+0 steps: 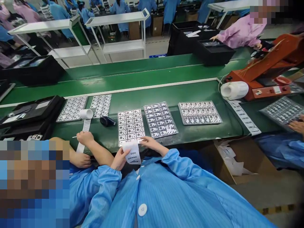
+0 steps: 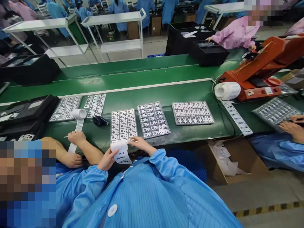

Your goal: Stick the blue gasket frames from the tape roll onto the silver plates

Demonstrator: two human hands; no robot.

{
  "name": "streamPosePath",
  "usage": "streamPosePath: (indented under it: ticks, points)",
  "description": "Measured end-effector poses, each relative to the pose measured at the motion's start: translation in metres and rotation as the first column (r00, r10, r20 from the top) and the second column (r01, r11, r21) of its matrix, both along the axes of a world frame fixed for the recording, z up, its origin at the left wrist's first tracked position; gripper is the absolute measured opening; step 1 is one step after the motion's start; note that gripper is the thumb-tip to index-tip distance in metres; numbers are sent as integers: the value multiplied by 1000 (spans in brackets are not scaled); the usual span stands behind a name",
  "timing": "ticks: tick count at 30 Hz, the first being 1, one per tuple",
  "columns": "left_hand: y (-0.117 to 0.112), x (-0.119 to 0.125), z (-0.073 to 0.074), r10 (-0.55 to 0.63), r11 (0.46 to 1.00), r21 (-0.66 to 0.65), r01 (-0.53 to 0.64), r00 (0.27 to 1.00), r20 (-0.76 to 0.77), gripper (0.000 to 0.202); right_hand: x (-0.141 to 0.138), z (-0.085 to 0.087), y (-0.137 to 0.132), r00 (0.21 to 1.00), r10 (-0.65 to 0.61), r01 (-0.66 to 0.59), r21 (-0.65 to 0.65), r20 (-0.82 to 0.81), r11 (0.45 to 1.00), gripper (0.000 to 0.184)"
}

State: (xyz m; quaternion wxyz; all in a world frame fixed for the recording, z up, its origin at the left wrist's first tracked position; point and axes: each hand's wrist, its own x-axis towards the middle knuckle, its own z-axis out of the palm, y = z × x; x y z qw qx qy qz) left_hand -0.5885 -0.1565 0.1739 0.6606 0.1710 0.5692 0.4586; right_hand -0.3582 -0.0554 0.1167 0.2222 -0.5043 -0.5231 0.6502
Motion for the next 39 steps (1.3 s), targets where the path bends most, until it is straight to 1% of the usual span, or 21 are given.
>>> streamPosePath:
  ticks: [1,2,5,7,8,10,12,14,16,19,21,22,24,26,28,30,32,34,36,37,39]
  points:
    - [3,2,0,12,1000,-8,-12,1000,-1,71,15,-4,11,991,-62,63,2,121,998,39]
    - [5,5,0,21,1000,-15,-21,1000,-1,72,31,-7,22,959,-129,130,13,251,991,39]
    - [13,12,-4,45,999,-23,-45,999,10,74,75,-19,45,782,-270,280,70,561,957,42]
    - [19,17,-9,67,998,-21,-67,998,22,74,96,-28,54,669,-293,318,93,683,943,46]
    - [21,20,-12,78,997,-20,-78,996,29,73,103,-33,56,628,-292,323,101,722,941,47]
    - [26,26,-17,98,995,-18,-98,994,46,70,110,-42,58,580,-282,312,111,764,944,45]
    - [29,32,-20,115,993,-18,-114,991,63,66,113,-48,57,576,-272,288,120,771,950,39]
    - [30,35,-19,131,991,-19,-130,988,75,63,114,-51,55,607,-263,264,122,750,957,33]
    - [28,36,-17,148,989,-18,-147,985,85,61,114,-51,53,667,-253,245,114,701,963,29]
    - [18,33,-13,174,985,-14,-174,979,102,62,104,-48,55,803,-202,199,67,560,978,27]
    - [5,27,-11,204,979,-9,-205,973,109,63,83,-45,61,893,-125,130,19,433,991,26]
    - [-3,24,-10,227,974,-7,-228,968,110,64,68,-44,65,926,-76,84,-5,370,996,25]
    - [-22,17,-10,285,958,-6,-286,953,106,65,29,-42,74,964,35,-25,-42,262,999,23]
    - [-44,9,-10,351,936,-6,-352,931,98,66,-21,-41,81,971,152,-143,-64,186,988,23]
    - [-65,1,-9,414,910,-4,-415,906,89,65,-77,-40,85,953,265,-258,-71,144,964,24]
    - [-84,-7,-8,471,881,4,-473,878,82,63,-135,-40,84,922,362,-356,-68,140,932,27]
    - [-98,-14,-7,520,853,14,-522,851,78,58,-191,-40,80,883,435,-431,-61,177,900,29]
    - [-109,-19,-7,557,829,19,-559,827,75,49,-238,-41,74,842,484,-486,-54,240,872,31]
    - [-115,-24,-9,585,809,16,-587,808,73,45,-274,-41,68,803,515,-529,-43,300,848,32]
    - [-117,-26,-10,597,800,12,-600,799,72,46,-287,-42,65,786,527,-547,-35,324,837,33]
    - [-117,-28,-13,621,782,6,-623,781,67,50,-301,-40,61,760,543,-578,-11,356,816,35]
